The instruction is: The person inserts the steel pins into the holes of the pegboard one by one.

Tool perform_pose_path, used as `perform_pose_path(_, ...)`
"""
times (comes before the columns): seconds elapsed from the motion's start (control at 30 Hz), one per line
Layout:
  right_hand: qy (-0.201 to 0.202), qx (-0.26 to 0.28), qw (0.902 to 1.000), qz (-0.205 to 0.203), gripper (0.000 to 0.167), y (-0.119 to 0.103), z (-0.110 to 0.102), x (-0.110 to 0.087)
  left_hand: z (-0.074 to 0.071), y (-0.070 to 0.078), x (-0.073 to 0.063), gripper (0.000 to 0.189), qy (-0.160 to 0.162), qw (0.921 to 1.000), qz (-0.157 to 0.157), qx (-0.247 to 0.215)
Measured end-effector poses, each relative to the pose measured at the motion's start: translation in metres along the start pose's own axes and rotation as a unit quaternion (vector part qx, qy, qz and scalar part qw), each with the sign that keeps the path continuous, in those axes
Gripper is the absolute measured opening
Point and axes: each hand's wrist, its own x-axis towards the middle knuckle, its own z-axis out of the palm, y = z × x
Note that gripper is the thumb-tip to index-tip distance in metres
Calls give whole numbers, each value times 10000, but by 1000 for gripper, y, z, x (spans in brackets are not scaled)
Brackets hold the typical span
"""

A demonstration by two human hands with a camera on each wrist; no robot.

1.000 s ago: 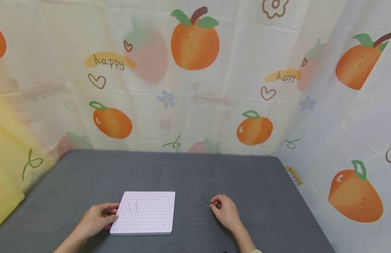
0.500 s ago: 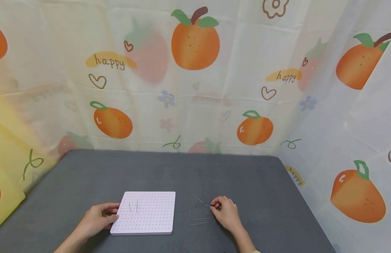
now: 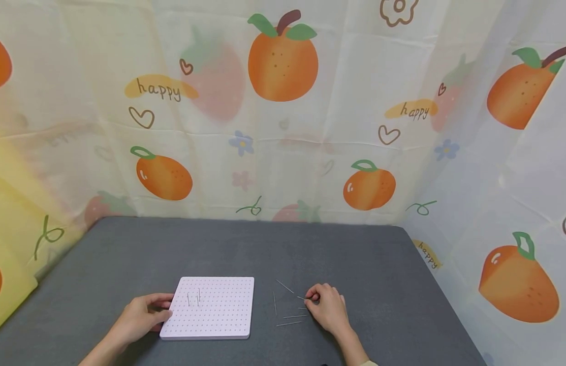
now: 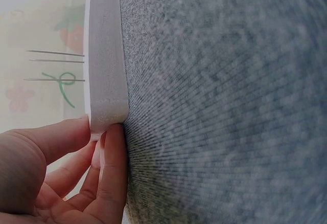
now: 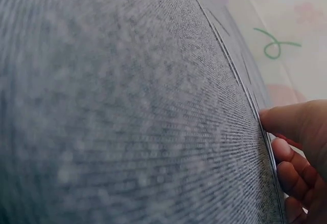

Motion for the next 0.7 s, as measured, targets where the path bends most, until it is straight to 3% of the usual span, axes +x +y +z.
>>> perform_pose_path(0.7,114,-355,9991,218,11,-6,-2,-1,1,0,-2,40,74,9999,38,-125)
